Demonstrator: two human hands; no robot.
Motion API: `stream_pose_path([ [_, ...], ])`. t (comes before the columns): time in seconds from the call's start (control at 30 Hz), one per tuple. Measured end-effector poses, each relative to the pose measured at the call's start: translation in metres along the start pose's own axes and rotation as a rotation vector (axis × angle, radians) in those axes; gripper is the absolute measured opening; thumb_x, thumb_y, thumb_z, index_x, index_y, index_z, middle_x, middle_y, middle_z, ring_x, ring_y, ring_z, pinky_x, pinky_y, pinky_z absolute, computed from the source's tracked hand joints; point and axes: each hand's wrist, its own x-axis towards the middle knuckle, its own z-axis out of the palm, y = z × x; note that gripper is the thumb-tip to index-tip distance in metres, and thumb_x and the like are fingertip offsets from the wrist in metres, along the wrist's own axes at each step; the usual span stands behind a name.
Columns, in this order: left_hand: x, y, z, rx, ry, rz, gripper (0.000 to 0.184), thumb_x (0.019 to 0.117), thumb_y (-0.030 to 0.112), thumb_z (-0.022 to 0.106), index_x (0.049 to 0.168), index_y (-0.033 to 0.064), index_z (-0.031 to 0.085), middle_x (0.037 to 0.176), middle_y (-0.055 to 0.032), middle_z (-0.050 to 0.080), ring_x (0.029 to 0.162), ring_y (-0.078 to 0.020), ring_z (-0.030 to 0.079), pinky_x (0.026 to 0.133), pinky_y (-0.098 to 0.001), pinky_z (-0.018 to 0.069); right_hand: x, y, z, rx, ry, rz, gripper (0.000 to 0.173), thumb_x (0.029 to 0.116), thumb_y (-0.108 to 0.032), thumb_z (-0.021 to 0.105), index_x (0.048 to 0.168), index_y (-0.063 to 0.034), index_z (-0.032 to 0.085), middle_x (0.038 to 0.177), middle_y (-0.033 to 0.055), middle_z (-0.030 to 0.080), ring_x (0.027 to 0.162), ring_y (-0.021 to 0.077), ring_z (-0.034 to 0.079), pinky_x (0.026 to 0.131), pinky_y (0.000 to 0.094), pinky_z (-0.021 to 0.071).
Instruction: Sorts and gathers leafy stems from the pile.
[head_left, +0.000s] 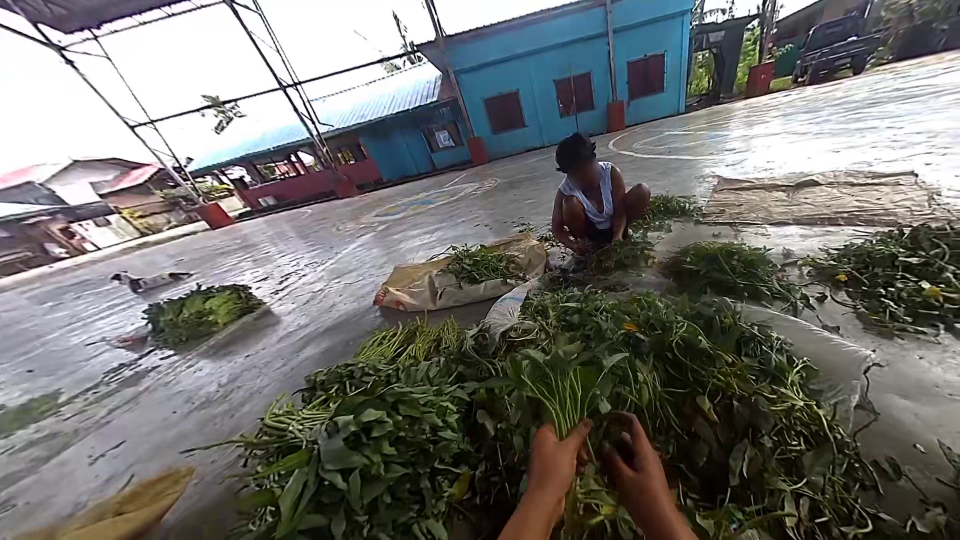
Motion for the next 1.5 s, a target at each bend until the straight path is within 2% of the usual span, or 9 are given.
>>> stream_pose_path([
  [0.1,-0.003,0.002,-0.003,0.078,-0.063,-0.029,0.022,0.0995,0.015,0.068,0.11,-0.0015,0.059,0.076,-0.0056,0.061,0.053,-0.0101,0.055,0.05,-0.024,0.0495,0.005,-0.005,0.001,-0.085,-0.21,-0.018,0.057,0.1021,-0.004,0.05,0.157,-0.0017,0.034,0.12,0.0154,0.068,0.096,0.0162,0.069,0.091,0.0338,0.0565],
  [0.3,0.004,0.007,-0.011,-0.069,0.047,0.014,0.018,0.1044,0.014,0.06,0.111,-0.0018,0.058,0.082,-0.0075,0.063,0.054,-0.0112,0.055,0.049,-0.0236,0.0487,-0.005,0.004,-0.022,-0.409,-0.247,0.112,0.021,0.1024,-0.015,0.058,0.108,0.0016,0.069,0.092,0.013,0.07,0.082,0.0221,0.068,0.081,0.0409,0.0559],
  [0.5,0.007,0.018,-0.024,-0.019,-0.002,-0.002,0.021,0.1017,0.01,0.063,0.12,0.0007,0.06,0.08,-0.0063,0.064,0.058,-0.0112,0.059,0.049,-0.0224,0.048,-0.006,0.005,-0.067,-0.706,-0.287,0.302,0.038,0.1028,-0.022,0.059,0.138,-0.0077,0.063,0.139,0.0233,0.057,0.132,0.0441,0.051,0.108,0.0635,0.0412],
  [0.6,0.001,0.006,-0.011,0.068,-0.157,-0.049,0.023,0.1,0.01,0.066,0.121,0.0031,0.061,0.081,-0.0045,0.065,0.06,-0.0103,0.06,0.051,-0.0224,0.0492,0.011,-0.029,-0.049,-0.4,-0.036,0.167,0.035,0.1077,-0.03,0.051,0.119,-0.0045,0.071,0.108,0.011,0.071,0.099,0.0203,0.068,0.092,0.0401,0.0542],
  [0.77,-0.003,-0.002,0.004,0.079,-0.21,-0.008,0.023,0.1015,0.016,0.065,0.117,-0.0003,0.058,0.085,-0.0057,0.065,0.066,-0.0109,0.062,0.058,-0.0249,0.0523,0.021,-0.031,-0.018,-0.147,0.151,0.1,0.014,0.0916,-0.019,0.077,0.097,-0.0059,0.075,0.085,0.0017,0.073,0.077,0.0074,0.068,0.077,0.0284,0.0562],
  [0.97,-0.001,-0.003,0.002,-0.063,-0.021,-0.126,0.02,0.105,0.016,0.059,0.115,-0.0016,0.057,0.08,-0.0094,0.062,0.059,-0.014,0.059,0.05,-0.0259,0.0502,0.004,0.005,-0.015,-0.123,-0.034,-0.237,0.021,0.0955,-0.018,0.069,0.107,-0.0014,0.074,0.105,0.0075,0.07,0.09,0.0092,0.068,0.079,0.0247,0.0592],
  [1.1,0.006,0.003,-0.01,-0.107,0.066,-0.155,0.023,0.1063,0.017,0.056,0.118,-0.0017,0.054,0.077,-0.0098,0.062,0.061,-0.0162,0.062,0.053,-0.0268,0.0523,-0.009,0.016,-0.021,-0.044,-0.288,-0.093,0.039,0.1001,-0.025,0.063,0.128,0.0022,0.061,0.116,0.0092,0.067,0.102,0.0124,0.066,0.091,0.0292,0.0565],
  [1.27,0.003,0.007,-0.019,-0.152,0.014,-0.205,0.022,0.1059,0.018,0.056,0.118,-0.0011,0.055,0.081,-0.0108,0.065,0.063,-0.016,0.064,0.054,-0.026,0.0533,-0.018,0.005,-0.007,0.186,-0.295,0.027,0.015,0.0954,-0.011,0.069,0.105,-0.0001,0.07,0.089,0.0004,0.073,0.077,0.0058,0.068,0.075,0.027,0.059],
  [1.5,0.011,-0.003,-0.037,-0.183,0.041,-0.218,0.016,0.1064,0.018,0.054,0.113,0.0033,0.055,0.077,-0.0067,0.061,0.061,-0.0134,0.061,0.056,-0.026,0.0541,-0.029,-0.003,0.011,0.104,-0.303,-0.074,0.028,0.098,-0.018,0.068,0.114,0.0052,0.068,0.097,0.0082,0.072,0.085,0.0093,0.069,0.081,0.0287,0.0584],
])
